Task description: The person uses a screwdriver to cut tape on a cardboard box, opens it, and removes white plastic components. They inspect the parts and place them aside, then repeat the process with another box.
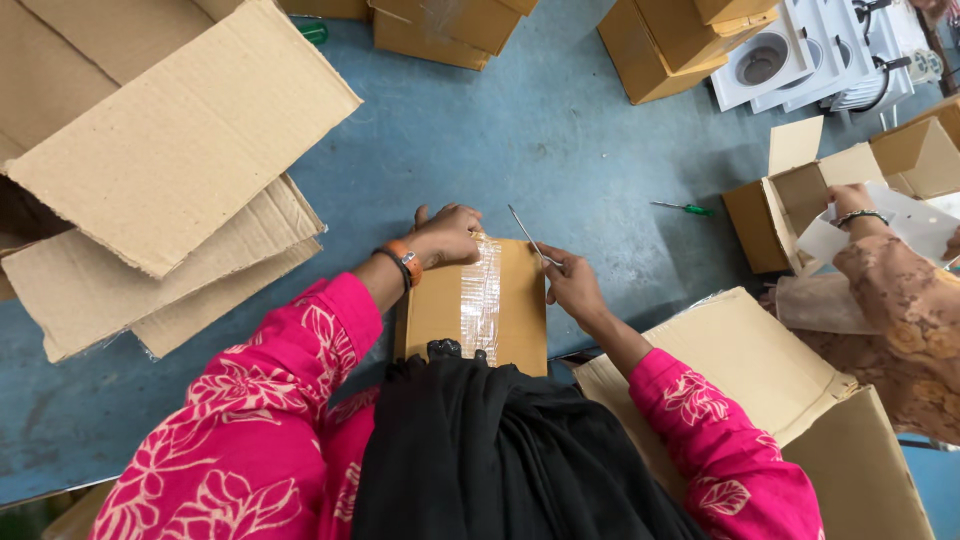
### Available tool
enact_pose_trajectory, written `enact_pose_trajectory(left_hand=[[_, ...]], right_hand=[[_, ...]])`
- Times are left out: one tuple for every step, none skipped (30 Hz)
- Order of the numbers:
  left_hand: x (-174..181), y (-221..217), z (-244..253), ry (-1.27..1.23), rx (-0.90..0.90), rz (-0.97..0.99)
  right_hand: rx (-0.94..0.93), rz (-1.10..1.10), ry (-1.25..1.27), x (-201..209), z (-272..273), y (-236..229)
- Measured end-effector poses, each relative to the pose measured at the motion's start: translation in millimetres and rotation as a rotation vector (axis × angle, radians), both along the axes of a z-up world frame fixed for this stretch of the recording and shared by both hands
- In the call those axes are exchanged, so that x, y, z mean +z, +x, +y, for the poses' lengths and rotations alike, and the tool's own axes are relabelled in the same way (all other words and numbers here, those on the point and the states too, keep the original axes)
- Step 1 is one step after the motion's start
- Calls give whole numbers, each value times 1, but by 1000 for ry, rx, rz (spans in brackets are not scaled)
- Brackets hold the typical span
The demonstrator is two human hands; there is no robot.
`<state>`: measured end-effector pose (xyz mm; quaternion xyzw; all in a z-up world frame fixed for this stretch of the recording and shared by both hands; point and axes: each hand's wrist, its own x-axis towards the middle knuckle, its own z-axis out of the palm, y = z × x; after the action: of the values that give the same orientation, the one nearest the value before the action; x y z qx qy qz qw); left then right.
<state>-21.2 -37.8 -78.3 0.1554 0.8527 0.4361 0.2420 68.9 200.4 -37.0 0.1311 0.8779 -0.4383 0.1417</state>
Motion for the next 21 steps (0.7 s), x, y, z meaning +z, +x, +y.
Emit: enact_pose_trajectory(left_hand=[[-4,1,0,-27,11,7],[-8,2,2,-52,24,14],[-10,4,3,-88,1,-8],[-12,6,4,-123,-21,-28],[-13,8,6,-157,-44,-47],[-12,6,7,-149,-23,-22],[-11,3,9,-140,-2,3],[-11,3,12,-129,15,23],[-11,2,16,-174,-7,16],[-12,3,20,-220,-30,3],[-13,4,24,-265,-53,-11],[-14,8,26,-210,-21,-68],[-14,12,28,-155,11,-126],[-12,9,27,-107,48,-171],[-9,7,25,-100,68,-144],[-6,9,25,-94,79,-121],[-5,12,23,-88,90,-98],[-5,17,23,-86,96,-63],[-6,23,22,-84,101,-28],[-6,26,20,-79,107,16],[-6,28,19,-80,103,32]], right_hand=[[7,4,-1,1,-2,0],[16,7,0,2,-4,1],[18,10,12,4,-6,2],[20,15,24,6,-7,4],[23,20,37,8,-8,6],[22,13,52,10,-10,6],[21,6,67,11,-12,5],[18,-8,85,13,-12,7],[22,-1,67,14,-12,7],[27,-1,48,14,-12,10],[31,-1,29,14,-10,12],[23,-7,24,12,-11,16],[15,-12,20,12,-10,19],[9,-5,9,12,-12,15],[12,-11,12,12,-13,10],[8,-20,15,13,-13,9],[4,-30,18,12,-14,9],[-3,-27,16,12,-13,11],[-9,-25,15,11,-12,14],[-15,-13,15,11,-12,15],[-17,-20,3,11,-13,17]])
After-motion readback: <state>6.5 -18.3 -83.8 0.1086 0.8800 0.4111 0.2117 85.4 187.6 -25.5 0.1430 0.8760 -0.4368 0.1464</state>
